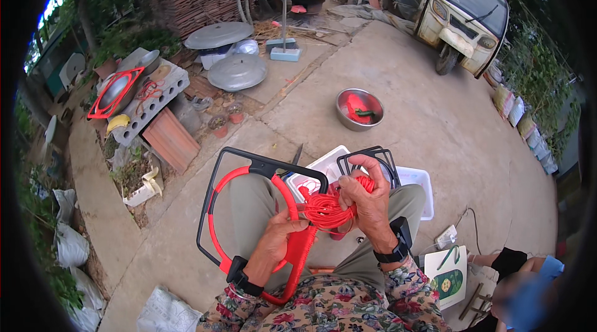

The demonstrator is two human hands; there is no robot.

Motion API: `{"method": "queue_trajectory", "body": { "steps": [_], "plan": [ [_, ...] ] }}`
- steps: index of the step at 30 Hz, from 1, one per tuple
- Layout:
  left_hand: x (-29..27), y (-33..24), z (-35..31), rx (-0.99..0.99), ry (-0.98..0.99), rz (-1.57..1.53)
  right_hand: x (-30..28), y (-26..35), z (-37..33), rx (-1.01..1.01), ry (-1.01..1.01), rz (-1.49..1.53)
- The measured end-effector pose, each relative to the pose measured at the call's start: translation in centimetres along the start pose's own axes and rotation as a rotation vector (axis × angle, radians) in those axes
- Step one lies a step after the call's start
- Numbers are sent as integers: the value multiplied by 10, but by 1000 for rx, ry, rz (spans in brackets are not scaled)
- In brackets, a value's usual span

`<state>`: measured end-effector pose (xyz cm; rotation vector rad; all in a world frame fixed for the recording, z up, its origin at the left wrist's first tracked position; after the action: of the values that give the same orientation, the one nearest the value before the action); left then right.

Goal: Wrapping a red cord around a black plastic frame component.

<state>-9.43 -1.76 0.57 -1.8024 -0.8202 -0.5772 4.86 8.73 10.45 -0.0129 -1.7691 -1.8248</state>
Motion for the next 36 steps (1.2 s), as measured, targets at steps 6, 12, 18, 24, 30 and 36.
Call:
{"method": "queue_trajectory", "body": {
  "steps": [6,12,18,24,30,36],
  "plan": [
    [-11,-1,-1,-35,42,7,-48,17,-8,-69,-107,126],
    [-11,-9,-2,-36,2,-43,-106,2,-58,593,401,-694],
    [-5,-1,-1,-46,-80,-27,-115,-44,-77,341,382,-800],
    [-8,3,4,-61,-93,17,-45,-45,-46,511,287,-491],
    [-11,4,6,-68,-165,-28,-43,-72,-59,646,220,-128],
    [-12,8,8,-295,-63,12,-41,-73,-71,651,273,-126]
  ]
}}
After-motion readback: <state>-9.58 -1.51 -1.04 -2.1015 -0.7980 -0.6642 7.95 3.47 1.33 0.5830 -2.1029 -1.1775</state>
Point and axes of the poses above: each hand's wrist, its own z-axis towards the middle knuckle, its own x-axis out of the palm, y = z × x, the point moved 2 cm from there along z, towards the middle knuckle, and after that the axes turned 6 degrees about z, right-handed, at the moved point
